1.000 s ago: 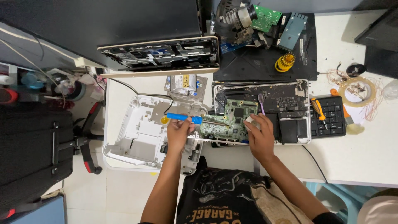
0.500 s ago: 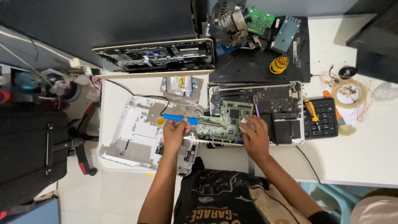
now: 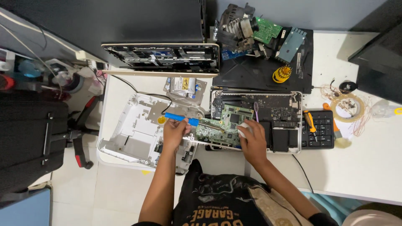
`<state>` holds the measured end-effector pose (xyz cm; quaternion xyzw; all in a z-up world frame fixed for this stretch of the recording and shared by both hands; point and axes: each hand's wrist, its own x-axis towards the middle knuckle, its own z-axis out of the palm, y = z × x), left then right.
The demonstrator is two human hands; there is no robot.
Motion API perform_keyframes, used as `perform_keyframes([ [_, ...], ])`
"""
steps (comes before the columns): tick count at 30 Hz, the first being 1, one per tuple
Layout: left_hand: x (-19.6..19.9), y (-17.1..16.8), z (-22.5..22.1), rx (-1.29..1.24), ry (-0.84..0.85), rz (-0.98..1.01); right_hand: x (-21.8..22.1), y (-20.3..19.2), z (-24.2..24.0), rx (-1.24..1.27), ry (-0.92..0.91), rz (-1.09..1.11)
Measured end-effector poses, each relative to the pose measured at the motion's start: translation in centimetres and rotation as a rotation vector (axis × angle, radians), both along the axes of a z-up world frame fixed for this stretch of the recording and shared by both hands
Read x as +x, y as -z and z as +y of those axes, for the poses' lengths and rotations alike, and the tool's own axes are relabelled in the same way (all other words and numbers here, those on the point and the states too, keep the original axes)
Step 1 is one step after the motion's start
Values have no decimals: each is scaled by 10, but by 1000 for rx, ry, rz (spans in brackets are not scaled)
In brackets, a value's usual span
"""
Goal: Repairing a laptop motherboard by cleaning components with a brush and using a soldering iron
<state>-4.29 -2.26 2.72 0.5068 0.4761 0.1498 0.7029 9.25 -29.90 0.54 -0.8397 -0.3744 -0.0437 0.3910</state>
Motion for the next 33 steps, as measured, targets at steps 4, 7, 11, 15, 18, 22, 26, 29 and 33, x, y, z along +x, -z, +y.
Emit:
perform_keyframes([
  [4,2,6,1,-6,-12,2,1,0,0,-19,-9,56],
  [7,0,13,2,-6,-1,7,2,3,-1,-24,-24,39],
  [11,0,15,3,-6,14,13,2,0,1,-104,-49,-8],
  [15,-2,13,1,-9,18,14,-1,-2,2,-205,-23,-7],
  [18,-4,12,1,14,42,-1,-1,-4,2,-291,-10,-29],
  [22,-9,29,1,10,34,-2,-2,11,-2,-260,-16,-28],
  [26,-4,32,7,18,31,-18,5,14,2,-163,-43,-55],
  [29,-9,38,4,1,36,-21,2,16,-2,-109,-53,-32],
  [33,-7,24,5,-9,39,-33,3,22,-1,-37,-45,-15],
])
